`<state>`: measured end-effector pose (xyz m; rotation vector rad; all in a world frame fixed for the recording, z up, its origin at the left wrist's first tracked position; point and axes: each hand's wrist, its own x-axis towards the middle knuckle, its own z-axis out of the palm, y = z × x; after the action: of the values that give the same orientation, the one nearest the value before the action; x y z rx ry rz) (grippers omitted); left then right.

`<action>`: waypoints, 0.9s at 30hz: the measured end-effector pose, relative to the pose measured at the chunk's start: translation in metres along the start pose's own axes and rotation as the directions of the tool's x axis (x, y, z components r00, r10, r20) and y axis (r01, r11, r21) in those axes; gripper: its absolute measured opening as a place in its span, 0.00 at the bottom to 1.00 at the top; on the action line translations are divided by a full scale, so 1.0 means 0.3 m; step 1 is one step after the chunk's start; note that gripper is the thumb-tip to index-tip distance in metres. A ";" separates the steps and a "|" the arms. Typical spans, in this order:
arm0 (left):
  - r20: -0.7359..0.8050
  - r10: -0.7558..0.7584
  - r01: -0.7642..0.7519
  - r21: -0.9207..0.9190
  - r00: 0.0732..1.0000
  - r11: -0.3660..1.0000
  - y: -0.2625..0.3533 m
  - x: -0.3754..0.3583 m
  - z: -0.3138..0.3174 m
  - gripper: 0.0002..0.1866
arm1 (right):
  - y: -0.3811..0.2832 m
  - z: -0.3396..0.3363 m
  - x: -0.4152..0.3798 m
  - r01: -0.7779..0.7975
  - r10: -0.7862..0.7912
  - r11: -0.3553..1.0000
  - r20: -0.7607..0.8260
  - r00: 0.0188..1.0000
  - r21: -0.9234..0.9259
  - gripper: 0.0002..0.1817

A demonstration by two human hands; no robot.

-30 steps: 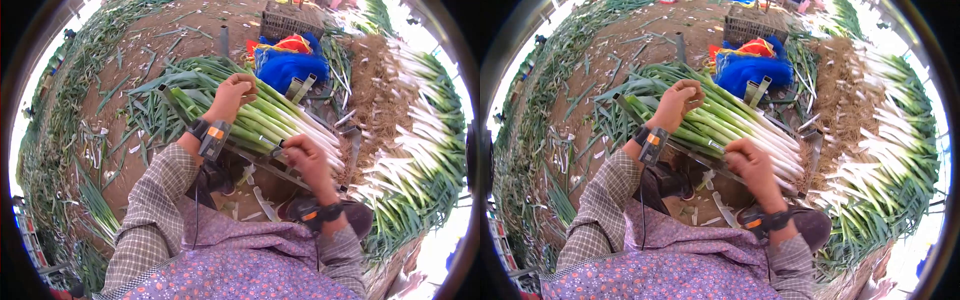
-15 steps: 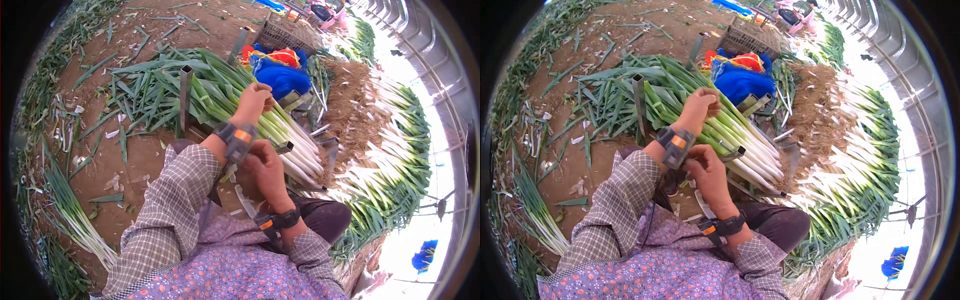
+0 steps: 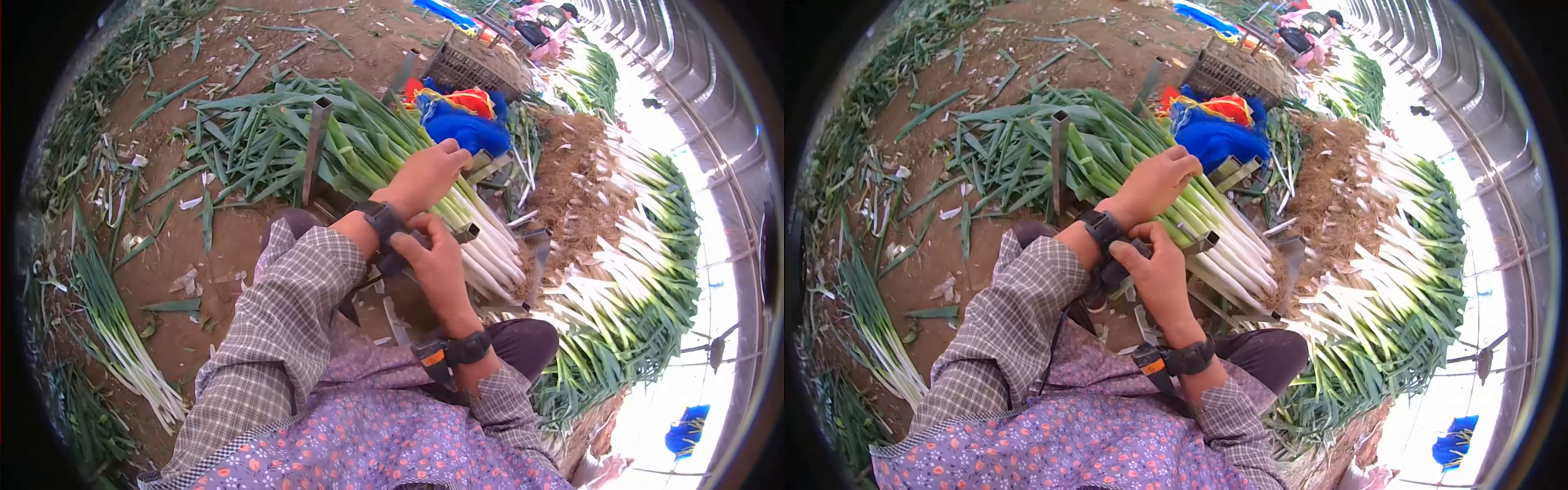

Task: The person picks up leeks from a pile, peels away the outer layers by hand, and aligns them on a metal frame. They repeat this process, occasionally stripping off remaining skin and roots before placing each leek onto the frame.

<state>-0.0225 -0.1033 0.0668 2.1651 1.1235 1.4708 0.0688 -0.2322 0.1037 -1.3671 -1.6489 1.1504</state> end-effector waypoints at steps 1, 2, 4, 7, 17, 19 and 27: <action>0.006 0.000 0.000 0.003 1.000 1.000 0.006 -0.008 0.010 0.06 | 0.020 0.003 -0.001 -0.021 0.021 0.999 -0.002 1.000 0.034 0.14; 0.014 -0.001 0.001 0.010 1.000 1.000 0.011 -0.018 0.018 0.06 | 0.041 0.002 -0.003 -0.042 0.042 0.997 -0.001 0.999 0.071 0.14; -0.002 0.003 -0.003 0.012 1.000 1.000 0.016 -0.042 0.034 0.06 | 0.080 -0.001 -0.013 -0.052 0.051 0.992 0.008 0.999 0.112 0.13; -0.041 -0.017 0.016 -0.002 0.999 1.000 0.028 -0.075 0.075 0.06 | 0.096 -0.021 -0.051 -0.115 0.112 0.975 0.024 0.993 0.189 0.12; -0.027 -0.150 0.150 -0.005 0.988 0.989 0.145 -0.113 0.163 0.08 | 0.099 -0.162 -0.180 -0.127 0.116 0.954 0.056 0.992 0.270 0.14; -0.067 -0.103 0.101 -0.032 0.992 0.994 0.168 -0.090 0.188 0.07 | 0.103 -0.220 -0.202 -0.145 0.133 0.895 0.057 0.989 0.421 0.14; 0.041 -0.001 0.000 0.034 0.999 0.999 0.308 -0.017 0.199 0.05 | 0.168 -0.393 -0.285 -0.052 0.118 0.824 -0.082 0.990 0.564 0.12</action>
<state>0.0697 -0.1566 0.0945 2.2068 1.1434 1.4107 0.2115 -0.2901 0.1020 -1.0973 -1.0453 1.4371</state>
